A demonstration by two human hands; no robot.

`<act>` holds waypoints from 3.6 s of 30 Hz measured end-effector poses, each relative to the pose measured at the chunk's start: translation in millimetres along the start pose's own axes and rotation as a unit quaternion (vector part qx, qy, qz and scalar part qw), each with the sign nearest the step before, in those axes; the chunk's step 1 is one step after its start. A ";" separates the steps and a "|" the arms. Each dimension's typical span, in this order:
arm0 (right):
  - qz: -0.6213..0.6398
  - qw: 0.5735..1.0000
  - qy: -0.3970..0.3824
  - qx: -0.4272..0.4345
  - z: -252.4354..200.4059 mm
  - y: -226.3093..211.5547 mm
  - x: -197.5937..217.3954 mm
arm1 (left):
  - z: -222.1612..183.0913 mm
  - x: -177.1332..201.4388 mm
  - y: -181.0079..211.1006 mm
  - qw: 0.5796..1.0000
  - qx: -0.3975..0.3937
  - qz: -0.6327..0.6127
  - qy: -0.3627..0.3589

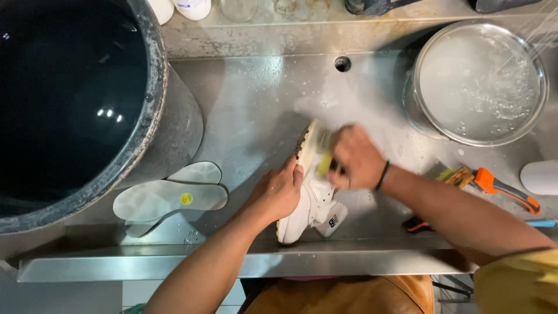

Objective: The person cleans a white sneaker by scrubbing the sides, tongue, and sole with a yellow sponge and running water at a sink.

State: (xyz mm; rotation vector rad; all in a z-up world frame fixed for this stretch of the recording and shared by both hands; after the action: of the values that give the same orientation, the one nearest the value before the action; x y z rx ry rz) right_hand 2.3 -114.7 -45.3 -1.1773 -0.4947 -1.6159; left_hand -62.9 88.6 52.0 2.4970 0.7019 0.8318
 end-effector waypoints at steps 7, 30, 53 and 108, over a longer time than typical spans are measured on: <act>0.039 0.999 -0.014 0.009 15.5 -77.3 33.5 | -10.3 2.5 12.4 1.000 0.004 -0.004 -0.008; -0.164 0.867 -0.082 -0.464 -50.1 110.5 136.3 | -1.7 -5.3 3.9 0.999 0.001 -0.041 0.029; -0.027 0.997 -0.016 0.073 -21.4 -20.1 2.4 | -7.9 2.2 13.1 0.999 -0.012 0.022 -0.021; -0.060 0.969 -0.107 -0.213 -16.2 38.4 -2.9 | -0.7 -6.5 -2.5 1.000 -0.017 -0.007 0.000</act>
State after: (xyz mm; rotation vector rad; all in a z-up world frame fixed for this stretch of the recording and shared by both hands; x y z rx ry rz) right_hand 29.4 -140.7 -63.7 -1.6832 -0.3695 -1.7615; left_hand -68.7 87.0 48.4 2.4598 0.6987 0.8309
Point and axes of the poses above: each hand's wrist, its own z-axis towards the middle knuckle, its own x-axis out of the back of the hand, y = z × x, the point moved 2 cm from there along z, towards the middle knuckle, and after that the axes turned 7 degrees about -y, right-handed, at the moved point
